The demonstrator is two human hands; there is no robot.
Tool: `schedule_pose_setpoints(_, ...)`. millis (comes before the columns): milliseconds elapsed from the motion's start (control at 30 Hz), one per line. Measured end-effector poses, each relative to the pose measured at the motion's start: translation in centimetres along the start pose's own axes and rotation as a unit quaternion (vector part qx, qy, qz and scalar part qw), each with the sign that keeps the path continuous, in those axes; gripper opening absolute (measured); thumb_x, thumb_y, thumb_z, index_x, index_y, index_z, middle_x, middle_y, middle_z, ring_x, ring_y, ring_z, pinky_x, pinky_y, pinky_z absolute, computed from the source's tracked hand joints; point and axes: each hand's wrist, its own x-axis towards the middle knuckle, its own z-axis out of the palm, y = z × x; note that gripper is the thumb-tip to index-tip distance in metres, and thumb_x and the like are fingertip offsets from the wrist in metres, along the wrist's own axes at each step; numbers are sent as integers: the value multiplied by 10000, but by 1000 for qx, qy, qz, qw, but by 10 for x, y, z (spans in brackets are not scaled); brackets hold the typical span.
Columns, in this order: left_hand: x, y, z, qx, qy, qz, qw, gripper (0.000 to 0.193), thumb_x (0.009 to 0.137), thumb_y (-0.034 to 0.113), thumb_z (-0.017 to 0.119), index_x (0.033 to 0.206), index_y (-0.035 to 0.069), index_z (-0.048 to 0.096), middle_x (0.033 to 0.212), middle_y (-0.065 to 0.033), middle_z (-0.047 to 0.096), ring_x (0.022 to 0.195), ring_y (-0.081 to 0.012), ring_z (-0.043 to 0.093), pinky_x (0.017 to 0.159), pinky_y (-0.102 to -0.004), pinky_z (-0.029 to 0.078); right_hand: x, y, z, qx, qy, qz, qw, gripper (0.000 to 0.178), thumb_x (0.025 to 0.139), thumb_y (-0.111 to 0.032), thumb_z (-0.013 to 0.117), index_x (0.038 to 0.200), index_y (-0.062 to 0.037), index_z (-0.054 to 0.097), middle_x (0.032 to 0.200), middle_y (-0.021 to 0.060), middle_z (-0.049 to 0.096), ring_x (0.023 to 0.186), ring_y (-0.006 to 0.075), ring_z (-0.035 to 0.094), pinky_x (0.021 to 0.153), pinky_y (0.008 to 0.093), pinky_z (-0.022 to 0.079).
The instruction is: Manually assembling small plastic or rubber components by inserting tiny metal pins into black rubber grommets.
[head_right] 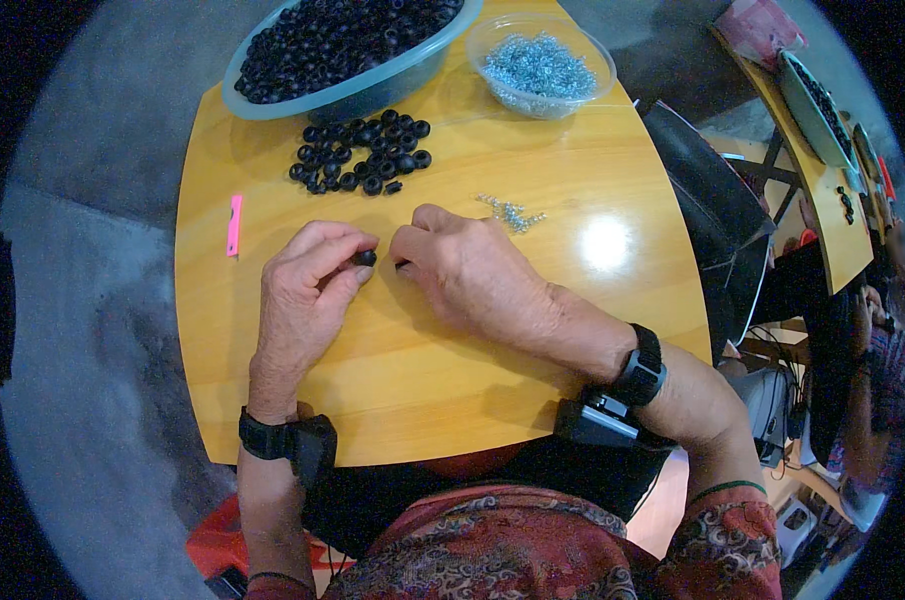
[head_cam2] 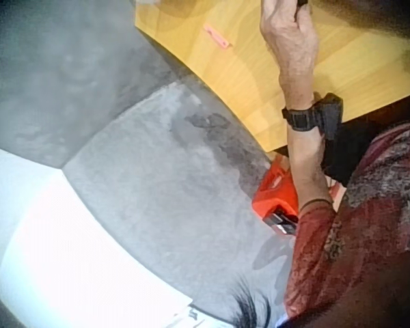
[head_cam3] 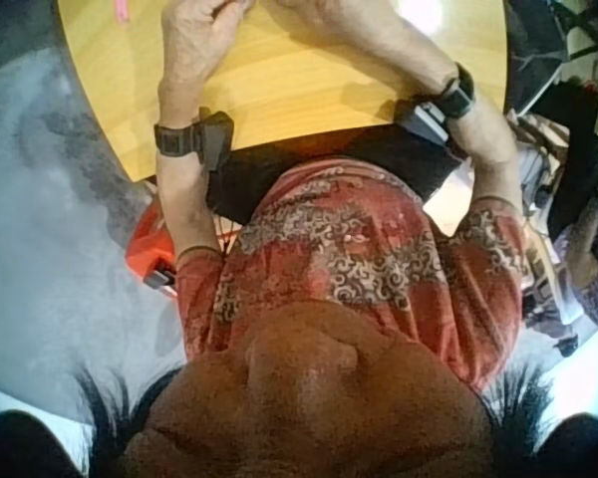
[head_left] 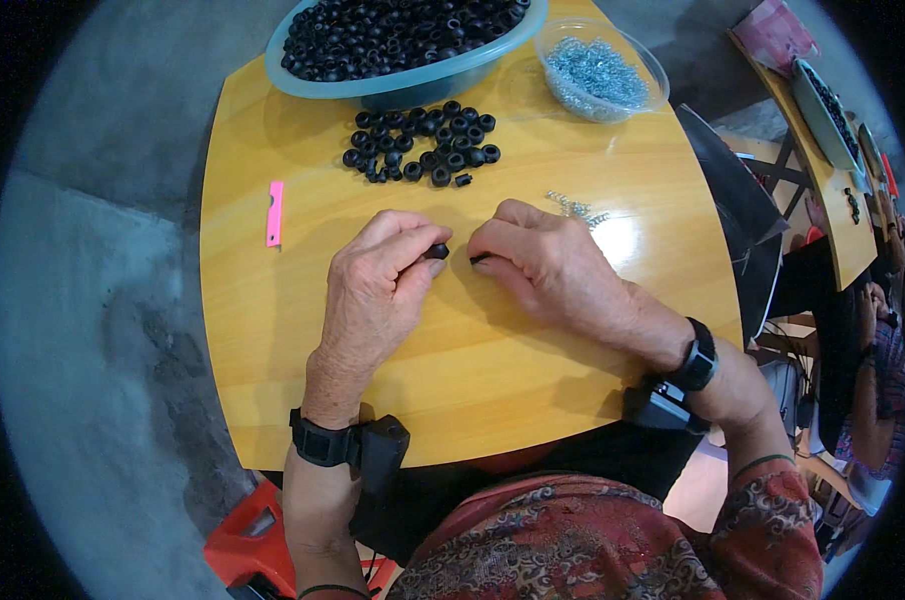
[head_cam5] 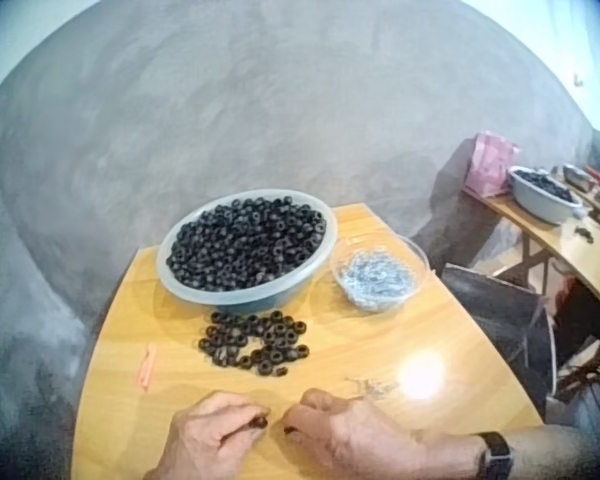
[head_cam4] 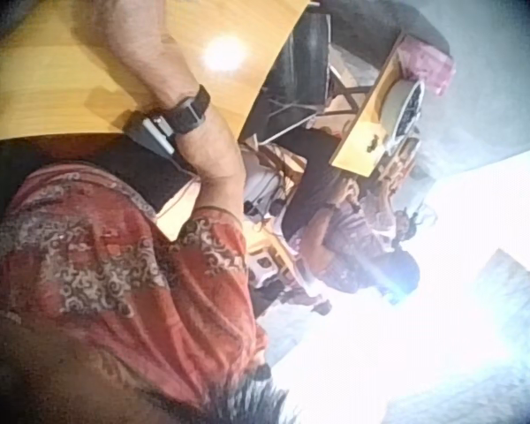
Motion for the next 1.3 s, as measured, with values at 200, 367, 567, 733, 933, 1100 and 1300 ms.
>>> schedule_pose_setpoints(200, -3, -2, 2, -83, 45, -48, 994, 224, 747, -56, 631, 965, -3, 643, 918, -79, 643, 797, -136, 624, 699, -235, 490, -4, 4, -3, 10, -2, -23, 1000, 100, 749, -67, 606, 838, -37, 572, 779, 139, 560, 664, 345, 590, 585, 421, 489)
schedule_pose_setpoints(367, -8, -3, 1, -266, 14, -119, 957, 252, 797, -49, 582, 1044, -15, 624, 988, -63, 634, 825, -117, 594, 754, -239, 483, -10, 1, -7, -1, -18, -32, 999, 84, 762, -84, 598, 801, -35, 542, 766, 133, 539, 648, 341, 587, 562, 415, 489)
schedule_pose_setpoints(567, -9, -8, -1, -461, -31, -160, 872, 285, 820, -14, 610, 1105, -6, 605, 1043, -72, 636, 894, -119, 608, 820, -239, 484, -10, -3, -9, -6, -20, -20, 1000, 105, 776, -109, 596, 785, -34, 523, 759, 135, 525, 622, 337, 583, 545, 418, 486)
schedule_pose_setpoints(733, -11, -10, -1, -512, -36, -173, 841, 301, 833, 30, 625, 1129, -7, 586, 1064, -97, 628, 886, -145, 614, 802, -248, 489, -11, 2, -7, 5, -21, -19, 1000, 110, 767, -112, 613, 805, -39, 539, 773, 133, 532, 658, 335, 588, 576, 415, 492)
schedule_pose_setpoints(933, -10, -7, -1, -550, -17, -190, 813, 297, 868, 96, 607, 1144, -11, 574, 1050, -93, 628, 877, -148, 607, 764, -245, 478, -11, 1, -14, 73, 38, -36, 996, 159, 733, -38, 646, 880, -37, 586, 786, 117, 571, 685, 319, 597, 599, 377, 494)
schedule_pose_setpoints(1100, -10, -8, -5, -539, -25, -198, 818, 297, 913, 148, 554, 1166, -7, 567, 1036, -88, 629, 858, -118, 597, 772, -238, 469, -3, 4, -38, 17, 174, -51, 983, 167, 727, 7, 661, 884, -27, 616, 760, 107, 587, 673, 283, 593, 588, 336, 482)
schedule_pose_setpoints(1300, -11, -9, -3, -539, -3, -196, 819, 314, 923, 166, 545, 1187, -4, 560, 1017, -88, 631, 829, -104, 586, 744, -234, 462, -2, 15, -46, -38, 170, -43, 984, 137, 734, 6, 668, 858, -31, 624, 742, 97, 583, 661, 266, 590, 579, 326, 478)
